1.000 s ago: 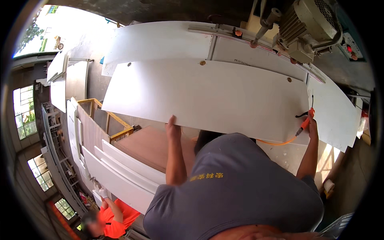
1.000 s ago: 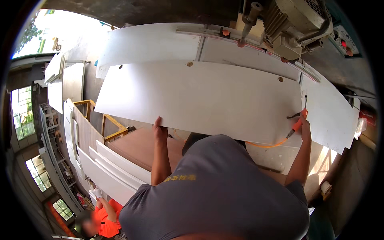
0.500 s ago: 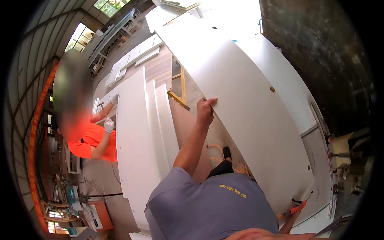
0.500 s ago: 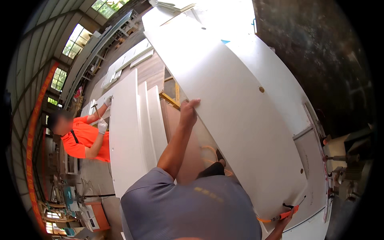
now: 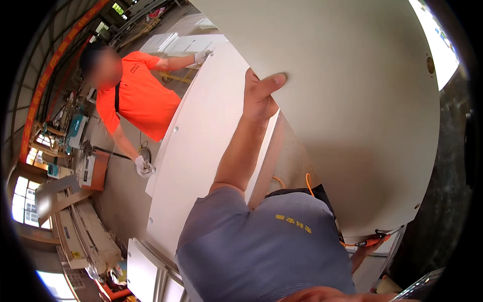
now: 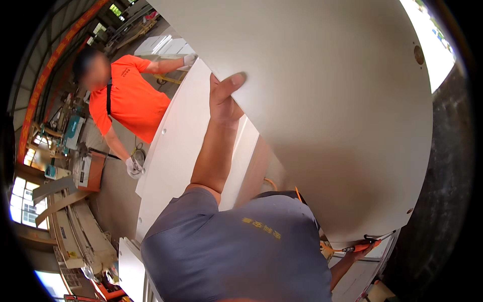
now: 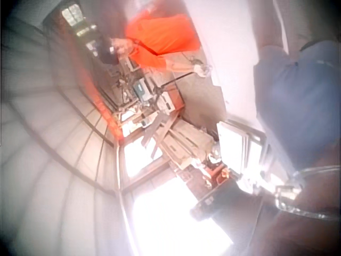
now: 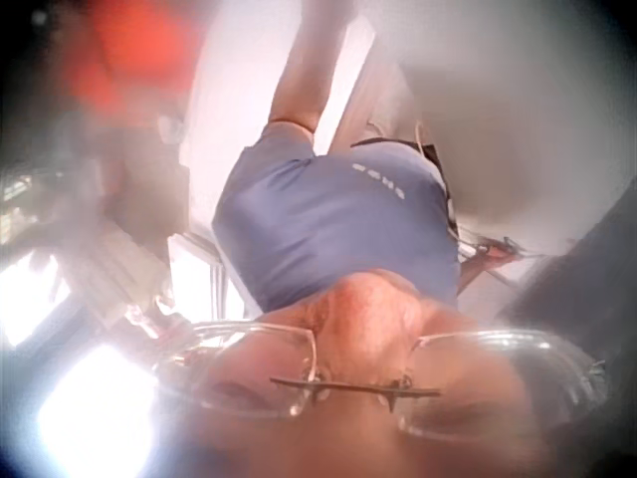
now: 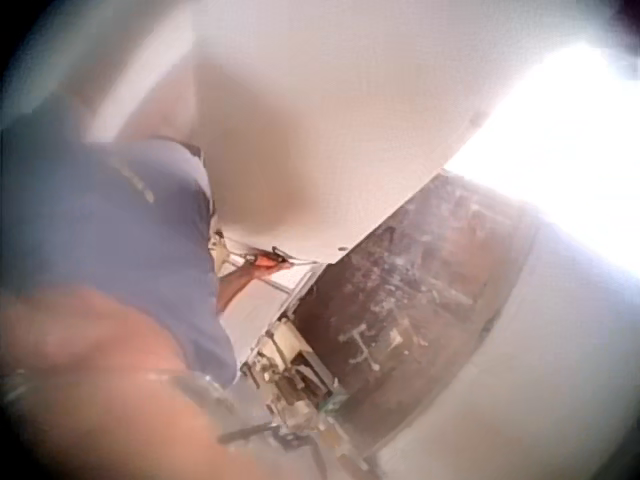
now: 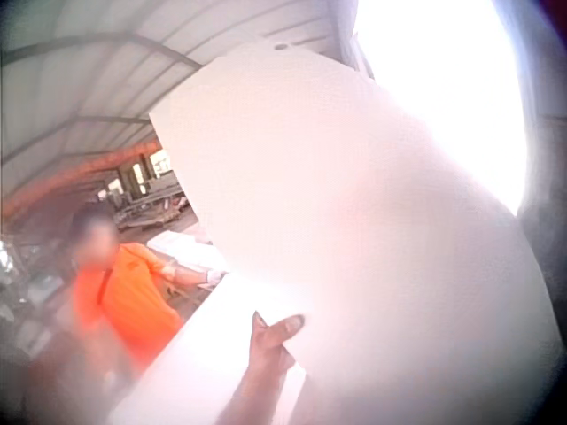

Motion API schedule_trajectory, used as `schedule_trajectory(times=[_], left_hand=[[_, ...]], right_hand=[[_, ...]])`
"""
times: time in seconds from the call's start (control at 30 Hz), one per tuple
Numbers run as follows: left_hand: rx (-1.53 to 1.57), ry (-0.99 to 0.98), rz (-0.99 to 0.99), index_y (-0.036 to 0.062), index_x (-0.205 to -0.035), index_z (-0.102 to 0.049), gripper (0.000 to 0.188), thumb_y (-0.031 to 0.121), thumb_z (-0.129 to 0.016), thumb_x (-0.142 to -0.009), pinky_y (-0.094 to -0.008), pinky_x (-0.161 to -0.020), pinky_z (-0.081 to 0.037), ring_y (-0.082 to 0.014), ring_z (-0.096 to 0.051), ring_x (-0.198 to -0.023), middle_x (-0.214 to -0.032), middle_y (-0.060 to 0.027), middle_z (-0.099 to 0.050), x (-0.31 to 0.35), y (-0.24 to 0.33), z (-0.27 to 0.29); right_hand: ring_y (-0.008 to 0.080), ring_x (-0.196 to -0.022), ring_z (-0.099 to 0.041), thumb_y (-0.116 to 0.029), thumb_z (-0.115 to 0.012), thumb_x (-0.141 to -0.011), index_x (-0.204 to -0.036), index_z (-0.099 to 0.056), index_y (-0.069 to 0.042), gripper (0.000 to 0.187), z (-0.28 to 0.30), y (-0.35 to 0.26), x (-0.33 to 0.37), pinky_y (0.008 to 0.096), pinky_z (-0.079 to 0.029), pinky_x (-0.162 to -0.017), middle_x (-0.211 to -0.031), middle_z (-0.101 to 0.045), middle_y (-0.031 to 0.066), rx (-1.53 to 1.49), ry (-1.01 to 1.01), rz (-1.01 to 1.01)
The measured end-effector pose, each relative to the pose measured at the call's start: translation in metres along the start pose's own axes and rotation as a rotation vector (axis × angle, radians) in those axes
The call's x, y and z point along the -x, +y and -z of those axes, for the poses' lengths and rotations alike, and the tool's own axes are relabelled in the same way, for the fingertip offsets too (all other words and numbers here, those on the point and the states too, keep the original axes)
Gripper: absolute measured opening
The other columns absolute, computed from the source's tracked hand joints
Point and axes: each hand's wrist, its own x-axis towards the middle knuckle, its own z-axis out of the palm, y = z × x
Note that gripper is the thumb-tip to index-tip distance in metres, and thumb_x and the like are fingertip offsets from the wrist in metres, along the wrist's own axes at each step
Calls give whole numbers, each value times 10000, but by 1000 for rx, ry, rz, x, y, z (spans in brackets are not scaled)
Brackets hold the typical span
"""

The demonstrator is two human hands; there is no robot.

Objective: The person repeatedly picks up white rectangular panels and uses a handheld pneumatic drill to make holes in them. After drilling each panel, the person places it on a stack on the floor and retrieves another panel to continue the process.

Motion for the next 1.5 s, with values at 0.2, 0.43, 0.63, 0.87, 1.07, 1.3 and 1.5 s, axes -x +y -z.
schedule_trajectory(times=[0.2, 0.43, 0.63, 0.87, 1.07, 1.3, 1.5], left_hand=[[-323, 104, -203, -9, -1235, -476, 553, 53, -622, -705, -320, -778, -522, -229, -613, -951, -1064, -117, -606, -7, 53, 22], [-470, 439, -378, -5, -1251, -463, 590, 69, -666, -702, -353, -753, -536, -247, -603, -1003, -1107, -111, -593, 79, 24, 20], [-551, 1123, -553, -19, -1262, -449, 596, 138, -680, -735, -379, -852, -501, -265, -574, -1062, -1175, -116, -566, 154, -76, -20], [-395, 1619, -729, -38, -1233, -483, 527, 172, -625, -771, -404, -920, -470, -279, -563, -1097, -1201, -143, -566, 230, -213, -35], [-207, 1686, -907, -23, -1114, -566, 356, 140, -592, -798, -407, -909, -474, -263, -582, -1056, -1125, -129, -604, 227, -239, -7], [-290, 1891, -1027, 4, -1098, -568, 306, 97, -589, -807, -403, -930, -467, -249, -589, -1044, -1108, -115, -613, 211, -221, 35], [-312, 1939, -1041, 6, -1027, -565, 229, 67, -572, -806, -391, -914, -471, -241, -585, -1020, -1042, -100, -614, 191, -160, 88]], right_hand=[[126, -893, -570, -363, -540, -894, -1374, -420, -163, 534, -226, 35, -180, 276, -477, -807, -1153, -573, 2, -89, -276, -51], [256, -1315, -355, -326, -504, -919, -1397, -370, -102, 545, -473, 113, -377, 437, -289, -1089, -1431, -367, 114, 2, -605, -160], [256, -1360, -274, -320, -455, -948, -1438, -281, -58, 582, -698, 145, -398, 422, -225, -1118, -1484, -270, 116, 157, -1113, -196], [150, -1062, -450, -376, -485, -938, -1346, -396, -35, 539, -887, 273, -393, 299, -359, -890, -1188, -465, 43, 388, -1435, -353], [75, -659, -479, -445, -555, -898, -1129, -587, -67, 444, -1012, 388, -400, 223, -379, -567, -766, -499, -51, 851, -1541, -352], [84, -589, -457, -479, -641, -835, -890, -565, -102, 388, -1064, 368, -241, 245, -365, -529, -694, -462, -53, 1014, -1694, -478], [83, -578, -464, -439, -662, -837, -861, -562, -108, 347, -1114, 421, -186, 246, -369, -511, -694, -468, -42, 1003, -1798, -498]])
